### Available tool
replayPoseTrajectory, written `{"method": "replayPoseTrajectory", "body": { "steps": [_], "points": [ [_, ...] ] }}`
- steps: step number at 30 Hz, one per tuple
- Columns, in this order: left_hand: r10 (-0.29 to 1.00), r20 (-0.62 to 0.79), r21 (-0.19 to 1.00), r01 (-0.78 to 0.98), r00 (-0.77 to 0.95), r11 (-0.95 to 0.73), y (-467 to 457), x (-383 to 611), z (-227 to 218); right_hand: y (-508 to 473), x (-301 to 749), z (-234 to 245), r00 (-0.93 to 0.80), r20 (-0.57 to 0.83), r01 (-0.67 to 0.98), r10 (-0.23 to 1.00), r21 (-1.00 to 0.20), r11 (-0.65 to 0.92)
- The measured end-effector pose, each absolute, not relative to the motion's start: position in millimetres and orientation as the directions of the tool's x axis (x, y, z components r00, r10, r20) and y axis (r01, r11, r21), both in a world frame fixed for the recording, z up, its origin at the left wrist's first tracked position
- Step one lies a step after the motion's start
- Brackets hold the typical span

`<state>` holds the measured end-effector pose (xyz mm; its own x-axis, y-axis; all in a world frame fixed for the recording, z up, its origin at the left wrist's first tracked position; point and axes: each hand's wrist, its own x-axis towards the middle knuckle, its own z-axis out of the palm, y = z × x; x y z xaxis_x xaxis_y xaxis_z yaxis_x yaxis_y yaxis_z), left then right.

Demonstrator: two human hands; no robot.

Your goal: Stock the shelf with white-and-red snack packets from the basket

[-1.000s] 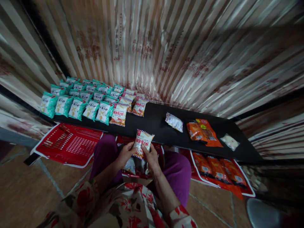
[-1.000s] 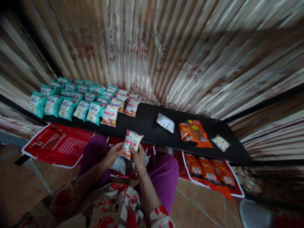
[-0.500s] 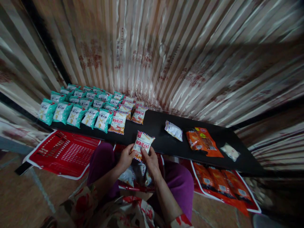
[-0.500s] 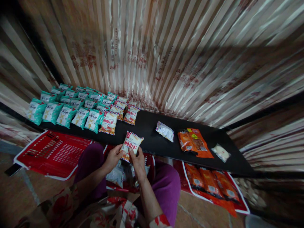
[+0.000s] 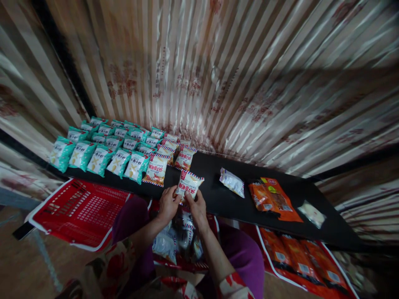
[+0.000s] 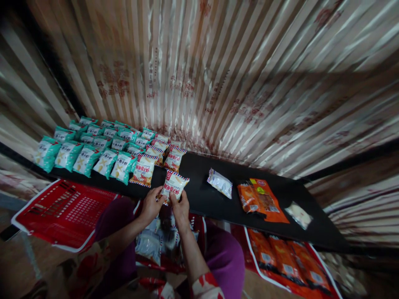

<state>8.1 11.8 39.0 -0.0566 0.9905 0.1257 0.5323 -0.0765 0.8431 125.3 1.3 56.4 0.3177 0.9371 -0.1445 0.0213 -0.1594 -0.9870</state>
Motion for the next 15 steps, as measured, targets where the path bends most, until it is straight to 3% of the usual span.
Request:
{"method": "replayPoseTrajectory", "body": {
  "steps": [5,15],
  "points": [
    [0.961,0.260,0.792,0.590,-0.093,-0.157,30,13,34,21,121,55,0.338,-0.123,0.063,0.933,-0.986,-0.153],
    [0.919,0.366,0.787,0.576,-0.149,-0.221,46,19,16,50,115,50,0.343,-0.112,0.075,0.932,-0.986,-0.147]
  ]
}}
